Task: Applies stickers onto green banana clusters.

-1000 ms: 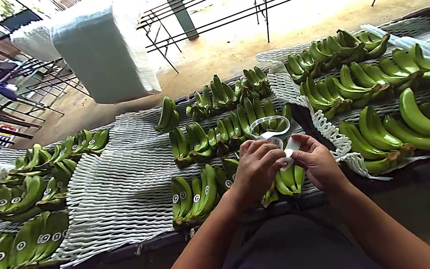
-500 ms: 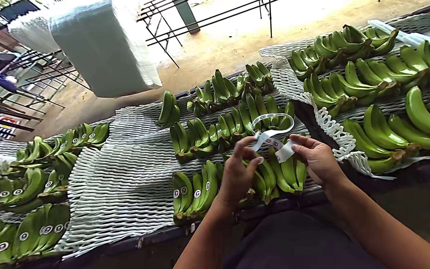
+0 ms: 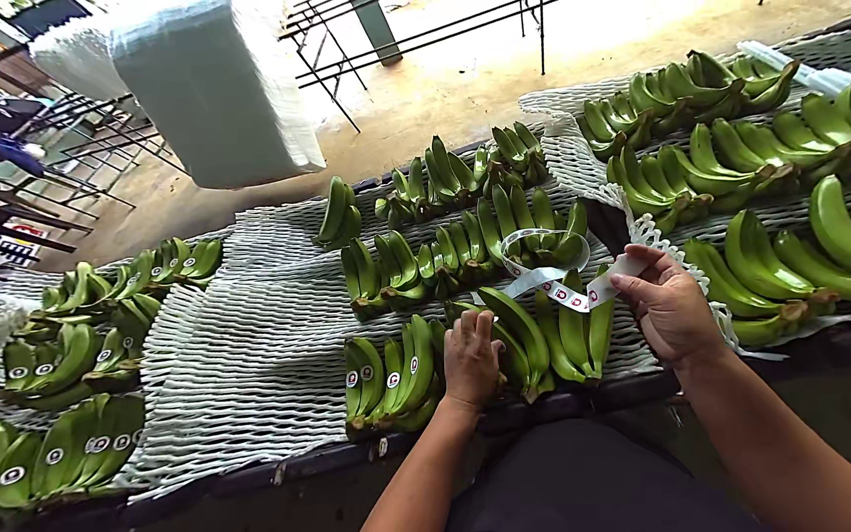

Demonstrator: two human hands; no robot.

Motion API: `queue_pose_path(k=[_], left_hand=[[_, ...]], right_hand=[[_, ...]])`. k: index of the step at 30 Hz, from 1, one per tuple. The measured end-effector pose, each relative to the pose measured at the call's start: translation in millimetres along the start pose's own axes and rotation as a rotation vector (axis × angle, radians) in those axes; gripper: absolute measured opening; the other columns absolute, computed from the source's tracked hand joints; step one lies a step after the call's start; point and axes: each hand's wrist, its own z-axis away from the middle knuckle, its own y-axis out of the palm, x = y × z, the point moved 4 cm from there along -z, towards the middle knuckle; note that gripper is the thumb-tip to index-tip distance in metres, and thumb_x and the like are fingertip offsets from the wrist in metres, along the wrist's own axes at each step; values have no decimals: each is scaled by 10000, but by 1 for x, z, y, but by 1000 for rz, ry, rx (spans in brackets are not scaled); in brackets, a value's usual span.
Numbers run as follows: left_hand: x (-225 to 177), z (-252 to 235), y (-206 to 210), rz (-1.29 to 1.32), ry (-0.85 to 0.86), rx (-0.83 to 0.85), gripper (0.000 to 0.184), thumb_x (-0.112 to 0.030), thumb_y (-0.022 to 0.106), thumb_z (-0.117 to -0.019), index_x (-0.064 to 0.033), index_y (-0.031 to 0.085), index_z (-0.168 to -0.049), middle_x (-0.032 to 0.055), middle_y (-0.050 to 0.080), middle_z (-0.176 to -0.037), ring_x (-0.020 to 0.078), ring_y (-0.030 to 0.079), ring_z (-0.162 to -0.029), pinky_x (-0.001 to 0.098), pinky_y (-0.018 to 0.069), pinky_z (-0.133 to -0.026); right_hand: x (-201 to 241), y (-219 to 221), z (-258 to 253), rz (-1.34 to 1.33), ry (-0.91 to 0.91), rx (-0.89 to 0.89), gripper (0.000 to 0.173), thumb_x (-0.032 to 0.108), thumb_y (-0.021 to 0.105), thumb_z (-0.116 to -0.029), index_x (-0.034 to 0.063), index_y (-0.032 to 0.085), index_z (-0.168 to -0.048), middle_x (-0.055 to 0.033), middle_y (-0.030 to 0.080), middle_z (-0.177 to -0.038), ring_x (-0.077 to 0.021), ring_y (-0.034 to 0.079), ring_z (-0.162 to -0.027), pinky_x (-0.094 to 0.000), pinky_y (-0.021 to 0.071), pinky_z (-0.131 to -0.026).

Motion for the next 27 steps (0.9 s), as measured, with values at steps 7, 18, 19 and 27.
queue_pose_path(k=[7, 18, 19, 27], left_hand=[[-15, -37, 3, 170, -274, 667, 228, -200, 630, -1011, -12, 721, -1101, 136, 733, -1048, 260, 664, -1061, 520, 374, -1062], [-38, -49, 8, -129, -122, 370, 448, -216, 764, -902, -14, 644, -1284, 224, 653, -1226, 414, 614, -1163, 603, 432, -969], [-41, -51, 0, -13, -36, 215, 382, -170, 772, -881, -17, 693, -1223, 224, 673, -1186, 421, 634, -1111, 610, 447, -923], [-115, -71, -54, 70, 645, -188, 134, -160, 643, -983, -177, 775, -977, -7, 751, -1047, 168, 680, -1073, 521, 393, -1053]], right_hand=[[10, -4, 3, -43, -64, 44, 219, -99, 479, -1002, -13, 681, -1005, -58, 736, -917, -125, 730, -793, -276, 628, -770], [15, 0, 1, -45, -120, 83, 264, -192, 570, -890, 32, 635, -1014, -41, 698, -895, -106, 697, -762, -273, 617, -761], [16, 2, 1, -49, -117, 107, 233, -177, 567, -908, -4, 676, -1020, -61, 706, -909, -127, 709, -781, -287, 626, -774], [19, 24, 5, -28, 90, 232, 177, -104, 506, -989, -69, 671, -1043, -99, 715, -899, -137, 720, -771, -279, 625, -770]])
